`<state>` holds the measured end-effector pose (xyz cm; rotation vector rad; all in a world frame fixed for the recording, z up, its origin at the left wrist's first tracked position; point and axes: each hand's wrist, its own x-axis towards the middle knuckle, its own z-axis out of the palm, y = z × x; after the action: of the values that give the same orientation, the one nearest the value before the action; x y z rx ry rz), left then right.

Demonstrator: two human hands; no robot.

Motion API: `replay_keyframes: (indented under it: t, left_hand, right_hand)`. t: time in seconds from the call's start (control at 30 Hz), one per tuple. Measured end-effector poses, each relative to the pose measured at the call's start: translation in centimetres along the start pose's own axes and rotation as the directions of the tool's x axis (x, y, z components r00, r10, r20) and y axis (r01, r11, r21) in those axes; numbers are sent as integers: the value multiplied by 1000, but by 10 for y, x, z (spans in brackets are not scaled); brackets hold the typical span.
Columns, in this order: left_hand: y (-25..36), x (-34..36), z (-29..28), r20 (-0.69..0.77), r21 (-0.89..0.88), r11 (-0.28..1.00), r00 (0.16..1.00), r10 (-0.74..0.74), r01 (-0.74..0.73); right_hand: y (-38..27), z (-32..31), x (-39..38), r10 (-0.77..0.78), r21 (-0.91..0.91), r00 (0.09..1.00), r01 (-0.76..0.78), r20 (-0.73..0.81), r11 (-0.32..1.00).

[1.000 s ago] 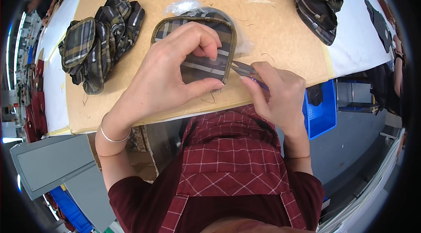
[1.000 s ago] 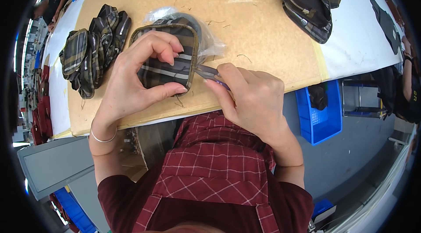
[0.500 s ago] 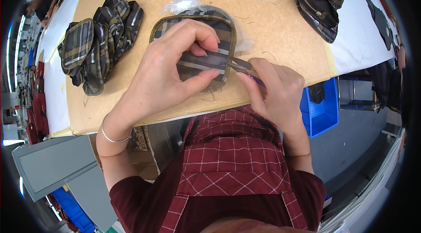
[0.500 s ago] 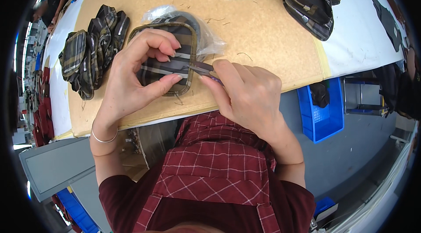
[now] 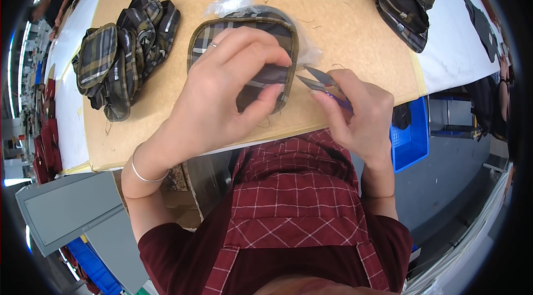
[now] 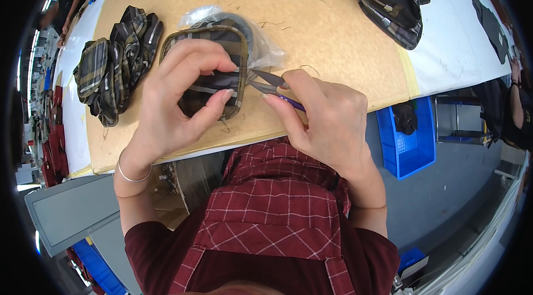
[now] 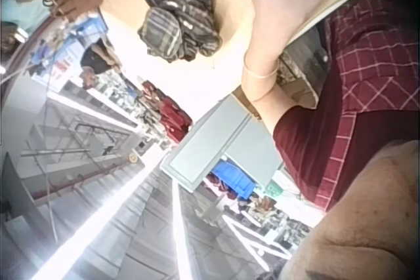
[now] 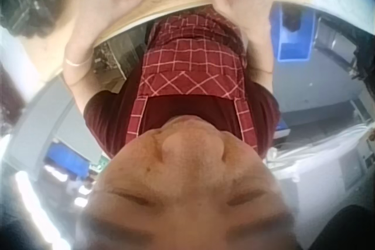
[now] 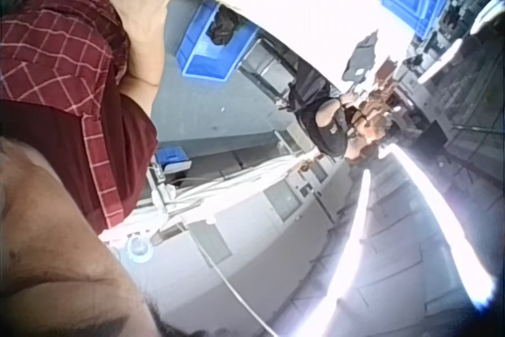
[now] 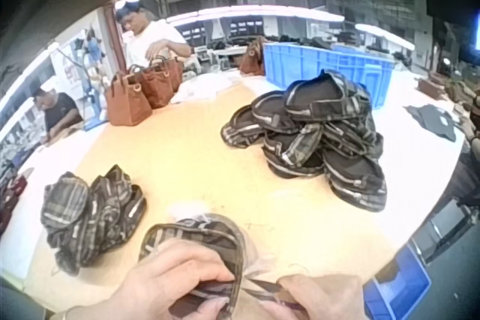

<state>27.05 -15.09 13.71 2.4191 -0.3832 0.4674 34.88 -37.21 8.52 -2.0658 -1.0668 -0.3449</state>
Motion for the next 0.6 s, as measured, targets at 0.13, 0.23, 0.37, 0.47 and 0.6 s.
replay_keyframes:
  t: [0.13, 0.23, 0.37, 0.47, 0.6]
  left_hand:
    - [-4, 0, 5, -9, 89, 993, 996, 84, -83]
    - [-5, 1, 8, -10, 110, 990, 996, 90, -88]
    - [-5, 0, 9, -13, 83, 996, 999, 40, -39]
    - [-6, -1, 10, -9, 69, 997, 1000, 22, -21]
    - [-6, -1, 10, -3, 60, 998, 1000, 3, -2]
  right_hand:
    - [1, 0, -4, -18, -24, 999, 19, 48, 1000]
    - [-1, 3, -5, -36, -19, 998, 37, 48, 999]
    - [0, 10, -5, -67, -24, 998, 68, 19, 997]
    - [-1, 9, -4, -76, -49, 997, 76, 13, 996]
    - [-1, 5, -5, -77, -74, 997, 78, 24, 994]
